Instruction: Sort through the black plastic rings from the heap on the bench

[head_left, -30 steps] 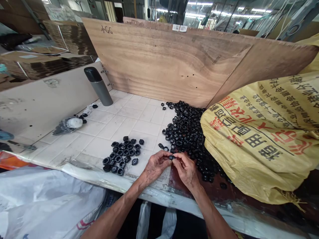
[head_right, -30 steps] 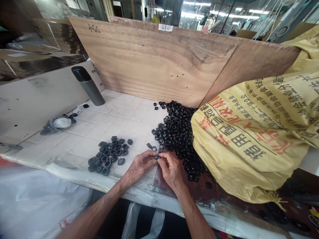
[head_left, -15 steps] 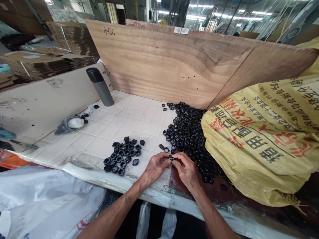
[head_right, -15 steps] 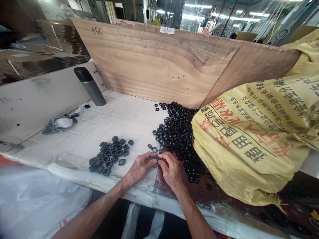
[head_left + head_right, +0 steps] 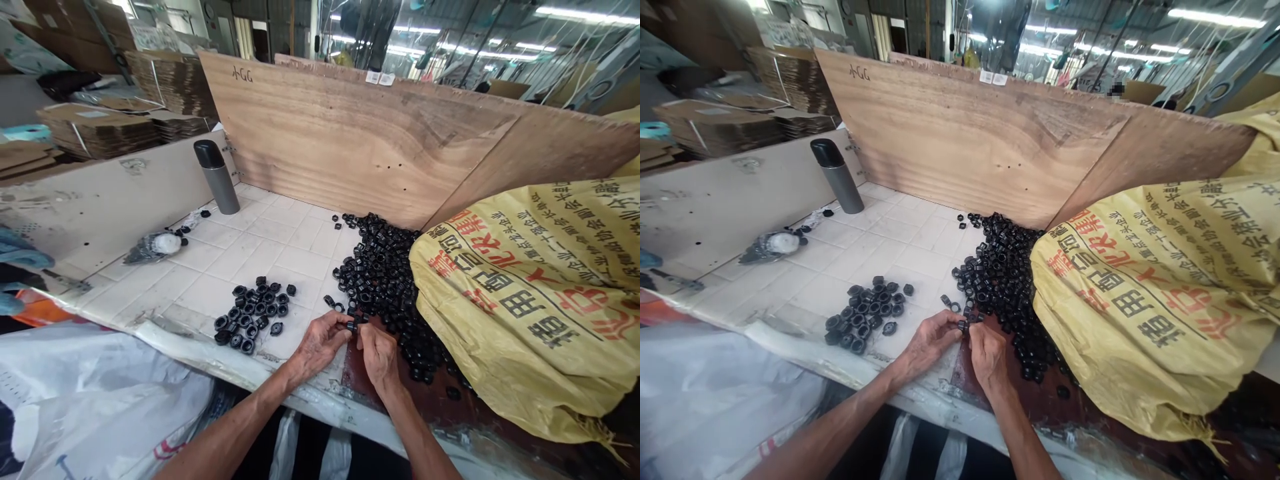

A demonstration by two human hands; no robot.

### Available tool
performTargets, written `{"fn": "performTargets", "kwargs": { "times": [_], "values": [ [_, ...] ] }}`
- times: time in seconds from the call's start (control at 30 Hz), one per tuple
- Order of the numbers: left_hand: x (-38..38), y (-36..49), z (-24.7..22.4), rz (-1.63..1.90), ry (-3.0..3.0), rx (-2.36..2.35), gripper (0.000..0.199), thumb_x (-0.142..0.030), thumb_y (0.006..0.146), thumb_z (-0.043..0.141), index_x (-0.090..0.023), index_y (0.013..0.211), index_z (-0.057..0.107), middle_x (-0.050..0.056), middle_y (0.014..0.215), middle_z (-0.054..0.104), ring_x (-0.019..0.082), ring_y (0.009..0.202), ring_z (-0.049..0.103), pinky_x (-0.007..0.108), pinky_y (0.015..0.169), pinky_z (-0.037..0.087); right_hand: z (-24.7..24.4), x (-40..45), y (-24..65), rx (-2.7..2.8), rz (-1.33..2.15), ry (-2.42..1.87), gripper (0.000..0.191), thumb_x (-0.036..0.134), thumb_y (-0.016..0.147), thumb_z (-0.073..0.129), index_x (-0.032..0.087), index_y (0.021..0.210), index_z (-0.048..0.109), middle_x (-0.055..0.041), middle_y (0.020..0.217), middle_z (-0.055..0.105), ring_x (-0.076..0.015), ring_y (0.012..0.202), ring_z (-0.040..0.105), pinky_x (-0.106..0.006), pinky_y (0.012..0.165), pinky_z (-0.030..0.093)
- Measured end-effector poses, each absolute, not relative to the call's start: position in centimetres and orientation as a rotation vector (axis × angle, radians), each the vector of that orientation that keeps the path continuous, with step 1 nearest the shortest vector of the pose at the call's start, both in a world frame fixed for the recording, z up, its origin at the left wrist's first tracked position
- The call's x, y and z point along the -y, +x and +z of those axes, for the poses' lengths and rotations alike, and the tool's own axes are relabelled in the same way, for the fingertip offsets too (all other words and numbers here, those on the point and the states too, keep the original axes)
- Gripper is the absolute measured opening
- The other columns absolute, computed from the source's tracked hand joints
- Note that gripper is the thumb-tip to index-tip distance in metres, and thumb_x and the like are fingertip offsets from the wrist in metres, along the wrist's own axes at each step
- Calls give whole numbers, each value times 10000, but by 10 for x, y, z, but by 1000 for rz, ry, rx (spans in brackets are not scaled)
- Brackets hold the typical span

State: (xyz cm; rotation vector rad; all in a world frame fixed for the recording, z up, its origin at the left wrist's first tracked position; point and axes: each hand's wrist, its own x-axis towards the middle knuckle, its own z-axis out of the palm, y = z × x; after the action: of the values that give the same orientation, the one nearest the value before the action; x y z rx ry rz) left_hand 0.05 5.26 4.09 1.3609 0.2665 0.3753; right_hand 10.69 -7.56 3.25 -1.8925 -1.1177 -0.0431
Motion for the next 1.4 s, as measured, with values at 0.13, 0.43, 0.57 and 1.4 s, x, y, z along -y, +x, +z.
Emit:
{"fn": "performTargets", "kwargs": {
  "times": [0.13,0.43,0.57,1.4],
  "values": [
    [-55,1,46,364,1213,-286,268,-345,851,694,-152,1035,669,64,916,723,195,865,675,319,832,532,38,80,103,1190,79,-1813,289,285,972,500,199,717,606,-11,652,599,-145,606,566,-252,618,440],
    [-57,0,42,417,1302,-306,247,-329,875,662,-171,1065,674,65,961,720,191,874,666,313,826,529,41,79,105,1105,118,-1849,292,315,928,575,201,659,584,37,558,492,-116,504,453,-241,528,379],
    [-57,0,39,423,1319,-322,251,-340,875,658,-176,1064,672,62,967,717,193,878,668,310,816,532,41,79,105,1113,142,-1846,205,319,911,605,198,747,629,15,641,577,-124,549,509,-234,548,421],
    [-71,-30,58,645,2758,-662,204,-269,918,542,-198,1076,649,112,948,593,297,921,577,404,785,508,14,70,115,981,-231,-1988,242,302,945,547,170,1107,668,-96,927,706,-215,758,665,-337,728,553]
  ]
}}
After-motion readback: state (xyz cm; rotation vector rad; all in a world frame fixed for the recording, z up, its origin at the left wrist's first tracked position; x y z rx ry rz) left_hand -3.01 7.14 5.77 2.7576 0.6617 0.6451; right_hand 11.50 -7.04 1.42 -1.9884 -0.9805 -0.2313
